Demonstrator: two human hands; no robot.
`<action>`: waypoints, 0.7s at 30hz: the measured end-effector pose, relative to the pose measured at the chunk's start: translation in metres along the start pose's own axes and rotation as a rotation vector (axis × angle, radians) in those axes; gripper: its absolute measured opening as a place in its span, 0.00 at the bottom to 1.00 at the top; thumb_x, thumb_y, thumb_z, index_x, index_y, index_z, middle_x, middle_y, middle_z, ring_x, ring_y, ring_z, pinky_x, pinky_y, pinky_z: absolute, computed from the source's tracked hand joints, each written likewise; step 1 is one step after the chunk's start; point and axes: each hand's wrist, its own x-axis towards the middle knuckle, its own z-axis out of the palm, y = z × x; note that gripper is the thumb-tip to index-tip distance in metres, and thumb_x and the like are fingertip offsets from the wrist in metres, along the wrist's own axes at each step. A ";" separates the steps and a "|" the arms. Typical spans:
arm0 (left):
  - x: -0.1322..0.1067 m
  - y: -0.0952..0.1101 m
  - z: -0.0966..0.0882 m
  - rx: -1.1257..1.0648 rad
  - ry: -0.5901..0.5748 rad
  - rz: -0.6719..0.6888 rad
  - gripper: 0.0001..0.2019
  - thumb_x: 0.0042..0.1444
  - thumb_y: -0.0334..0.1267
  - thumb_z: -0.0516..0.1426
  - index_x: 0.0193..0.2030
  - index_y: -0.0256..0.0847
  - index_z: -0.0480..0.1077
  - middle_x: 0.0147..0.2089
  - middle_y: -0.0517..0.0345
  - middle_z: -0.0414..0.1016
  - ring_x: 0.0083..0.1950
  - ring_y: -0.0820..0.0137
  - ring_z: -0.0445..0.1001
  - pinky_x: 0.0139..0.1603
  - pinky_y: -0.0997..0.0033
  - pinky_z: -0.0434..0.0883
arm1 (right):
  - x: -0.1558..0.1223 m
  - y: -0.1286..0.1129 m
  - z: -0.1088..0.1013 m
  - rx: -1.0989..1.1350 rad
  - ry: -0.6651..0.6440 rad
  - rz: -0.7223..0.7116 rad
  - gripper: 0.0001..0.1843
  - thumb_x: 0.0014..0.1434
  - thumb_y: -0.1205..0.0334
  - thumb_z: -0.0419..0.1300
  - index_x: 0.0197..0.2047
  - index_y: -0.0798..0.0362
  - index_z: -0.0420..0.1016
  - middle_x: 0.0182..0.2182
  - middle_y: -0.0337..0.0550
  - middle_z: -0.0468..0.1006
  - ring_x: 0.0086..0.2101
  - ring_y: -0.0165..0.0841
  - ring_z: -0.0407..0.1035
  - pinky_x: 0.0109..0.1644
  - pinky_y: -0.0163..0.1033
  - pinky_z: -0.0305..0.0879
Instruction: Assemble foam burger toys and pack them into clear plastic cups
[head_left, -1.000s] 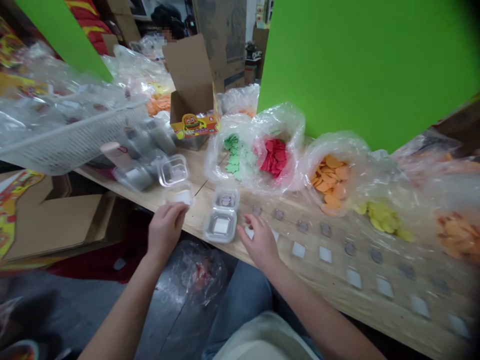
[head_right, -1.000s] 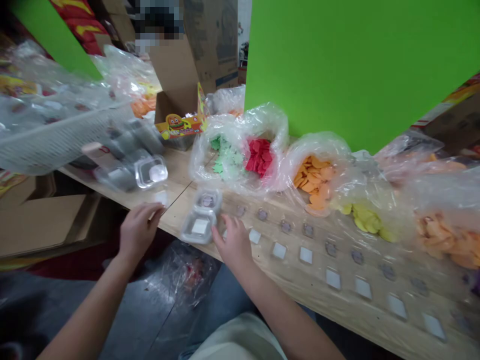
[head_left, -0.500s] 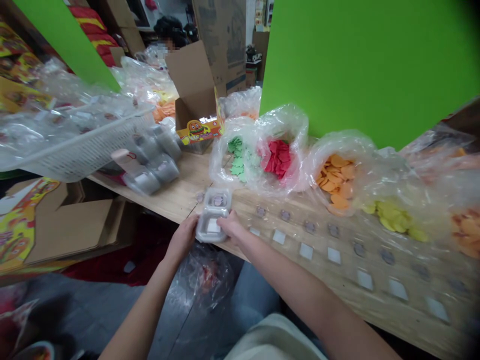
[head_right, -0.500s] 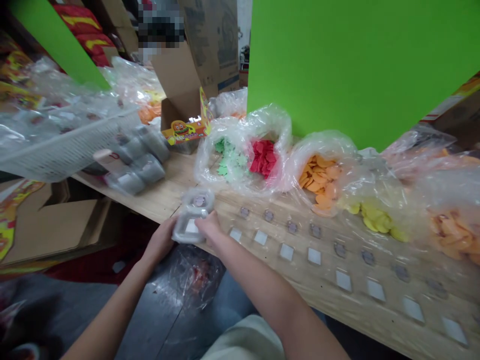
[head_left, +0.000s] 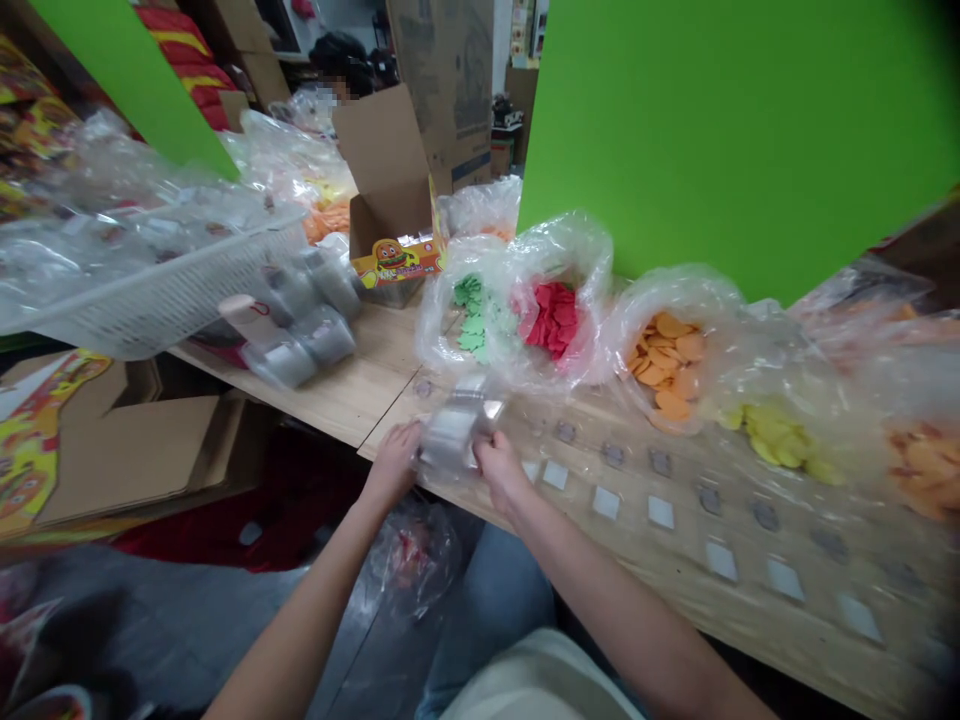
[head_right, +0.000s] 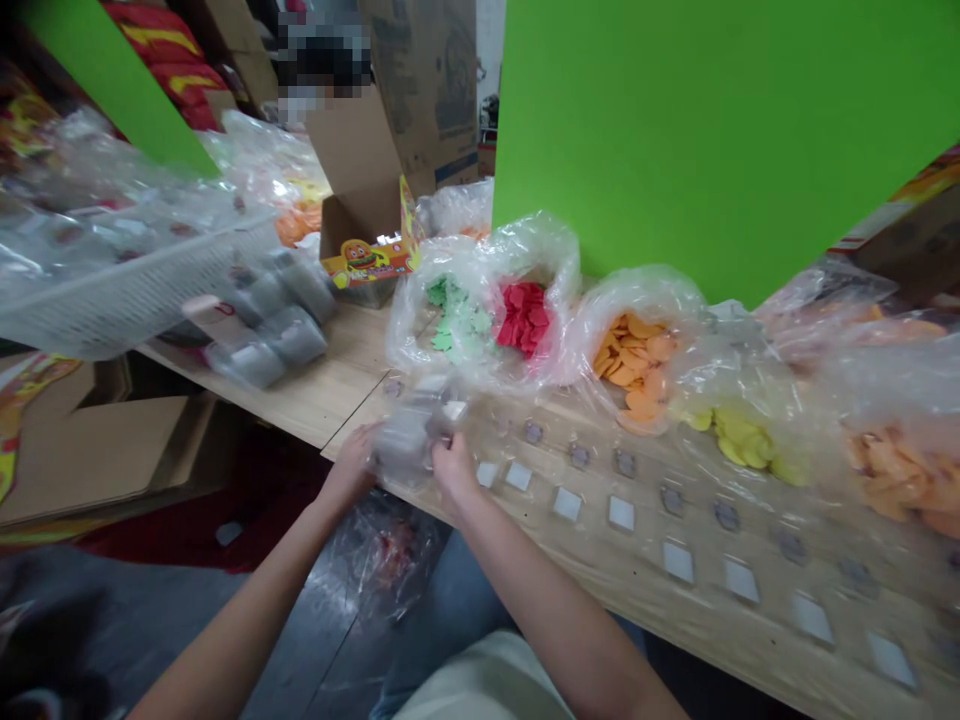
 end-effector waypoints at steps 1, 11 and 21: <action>-0.001 0.003 -0.002 0.020 0.011 -0.027 0.25 0.44 0.27 0.50 0.52 0.37 0.64 0.54 0.43 0.66 0.60 0.56 0.59 0.59 0.49 0.53 | 0.001 -0.001 0.002 -0.022 0.013 0.007 0.13 0.49 0.61 0.50 0.38 0.52 0.67 0.28 0.38 0.74 0.28 0.31 0.68 0.28 0.33 0.62; -0.012 0.039 -0.023 0.113 0.039 -0.353 0.17 0.48 0.29 0.51 0.46 0.43 0.63 0.44 0.50 0.67 0.39 0.64 0.69 0.32 0.70 0.64 | 0.004 -0.004 0.000 -0.260 0.063 -0.031 0.12 0.46 0.64 0.50 0.35 0.52 0.68 0.30 0.39 0.72 0.33 0.32 0.66 0.33 0.35 0.61; -0.006 0.020 -0.018 0.030 0.076 -0.264 0.13 0.50 0.32 0.51 0.44 0.41 0.68 0.47 0.47 0.70 0.49 0.59 0.66 0.51 0.59 0.61 | 0.002 -0.002 0.008 -0.288 0.049 0.024 0.14 0.43 0.59 0.57 0.36 0.51 0.66 0.30 0.39 0.72 0.31 0.33 0.67 0.33 0.36 0.62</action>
